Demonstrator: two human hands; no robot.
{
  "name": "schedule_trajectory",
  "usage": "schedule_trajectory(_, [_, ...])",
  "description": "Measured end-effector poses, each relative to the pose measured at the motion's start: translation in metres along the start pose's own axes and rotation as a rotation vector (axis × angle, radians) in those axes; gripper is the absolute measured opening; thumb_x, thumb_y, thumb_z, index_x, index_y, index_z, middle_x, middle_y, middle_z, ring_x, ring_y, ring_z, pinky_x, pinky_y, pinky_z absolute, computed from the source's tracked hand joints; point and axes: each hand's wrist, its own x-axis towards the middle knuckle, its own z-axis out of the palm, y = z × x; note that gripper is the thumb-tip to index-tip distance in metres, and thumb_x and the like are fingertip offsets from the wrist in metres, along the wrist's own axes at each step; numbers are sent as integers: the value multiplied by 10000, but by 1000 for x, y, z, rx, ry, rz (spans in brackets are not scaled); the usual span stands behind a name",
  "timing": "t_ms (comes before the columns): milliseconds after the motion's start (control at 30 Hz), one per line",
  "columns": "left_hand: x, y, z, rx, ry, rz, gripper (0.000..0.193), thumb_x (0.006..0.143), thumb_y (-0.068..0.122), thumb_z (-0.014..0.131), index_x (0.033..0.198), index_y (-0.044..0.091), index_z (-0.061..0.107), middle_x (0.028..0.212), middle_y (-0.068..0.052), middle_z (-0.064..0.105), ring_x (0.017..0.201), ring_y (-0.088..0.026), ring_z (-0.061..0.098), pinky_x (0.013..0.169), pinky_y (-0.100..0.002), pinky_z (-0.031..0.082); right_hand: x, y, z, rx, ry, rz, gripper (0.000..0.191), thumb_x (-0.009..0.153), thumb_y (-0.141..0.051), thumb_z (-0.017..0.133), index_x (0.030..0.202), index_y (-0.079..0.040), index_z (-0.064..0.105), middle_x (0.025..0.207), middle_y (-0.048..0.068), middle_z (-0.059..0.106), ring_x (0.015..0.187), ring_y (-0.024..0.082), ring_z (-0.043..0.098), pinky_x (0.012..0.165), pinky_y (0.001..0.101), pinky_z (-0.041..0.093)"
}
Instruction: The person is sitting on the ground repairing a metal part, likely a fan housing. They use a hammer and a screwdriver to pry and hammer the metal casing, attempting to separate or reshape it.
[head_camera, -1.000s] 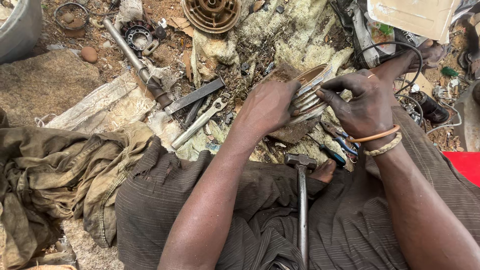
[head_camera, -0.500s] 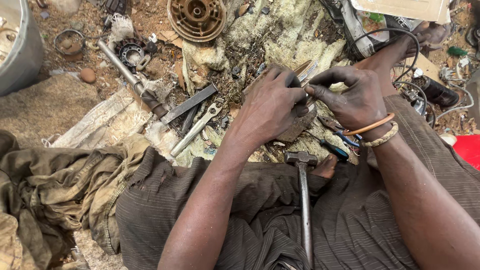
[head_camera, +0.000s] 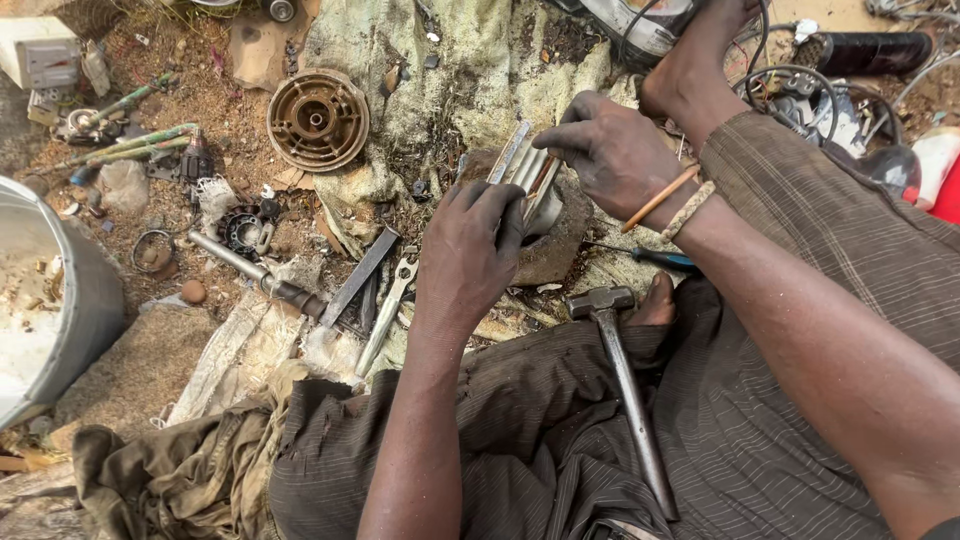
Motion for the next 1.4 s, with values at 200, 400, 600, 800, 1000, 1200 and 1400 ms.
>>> schedule_trajectory(200, [1, 0, 2, 71, -154, -106, 195, 996, 187, 647, 1063, 35, 749, 941, -97, 700, 876, -212, 639, 853, -407, 554, 0, 3, 5, 62, 67, -48, 256, 949, -50, 681, 1161, -136, 797, 1017, 85, 659, 893, 236, 660, 810, 361, 574])
schedule_trajectory(400, [1, 9, 3, 108, -89, -72, 191, 956, 100, 646, 1094, 23, 754, 961, -112, 647, 930, -239, 574, 831, -400, 543, -2, -1, 6, 109, 110, -74, 290, 894, 22, 679, 1129, -101, 798, 1022, 94, 673, 897, 244, 687, 818, 363, 589])
schedule_trajectory(600, [7, 15, 5, 207, -172, -112, 166, 972, 85, 619, 1041, 32, 761, 979, -118, 629, 938, -242, 561, 839, -410, 532, -2, -4, 6, 85, 116, -57, 336, 873, 58, 663, 1129, -105, 805, 1016, 79, 674, 889, 235, 691, 807, 358, 593])
schedule_trajectory(800, [9, 12, 2, -71, -204, -384, 176, 975, 162, 637, 1019, 61, 775, 931, -78, 645, 879, -223, 578, 831, -411, 532, -2, -3, 8, 85, 129, -74, 229, 911, -30, 723, 1116, -98, 801, 1010, 79, 663, 865, 232, 688, 775, 354, 587])
schedule_trajectory(1000, [4, 20, 13, 383, -77, 58, 154, 953, 31, 637, 1062, 11, 744, 989, -127, 652, 971, -255, 611, 867, -396, 571, -3, -2, 9, 59, 147, -98, 239, 912, -37, 714, 1125, -99, 804, 1012, 70, 666, 871, 217, 690, 786, 341, 591])
schedule_trajectory(1200, [17, 19, 22, 102, 14, -168, 111, 999, 121, 681, 1028, 35, 743, 991, -95, 691, 934, -209, 638, 830, -357, 551, -1, -1, 9, 73, 114, -69, 141, 974, -111, 740, 1099, -110, 807, 994, 67, 664, 849, 228, 685, 754, 358, 578])
schedule_trajectory(1400, [22, 1, 17, 37, 35, -310, 150, 940, 234, 742, 983, 102, 798, 882, -55, 743, 834, -211, 628, 736, -361, 533, -3, -1, 7, 78, 156, -117, 251, 884, -16, 719, 1105, -96, 806, 1018, 71, 666, 895, 248, 694, 790, 370, 583])
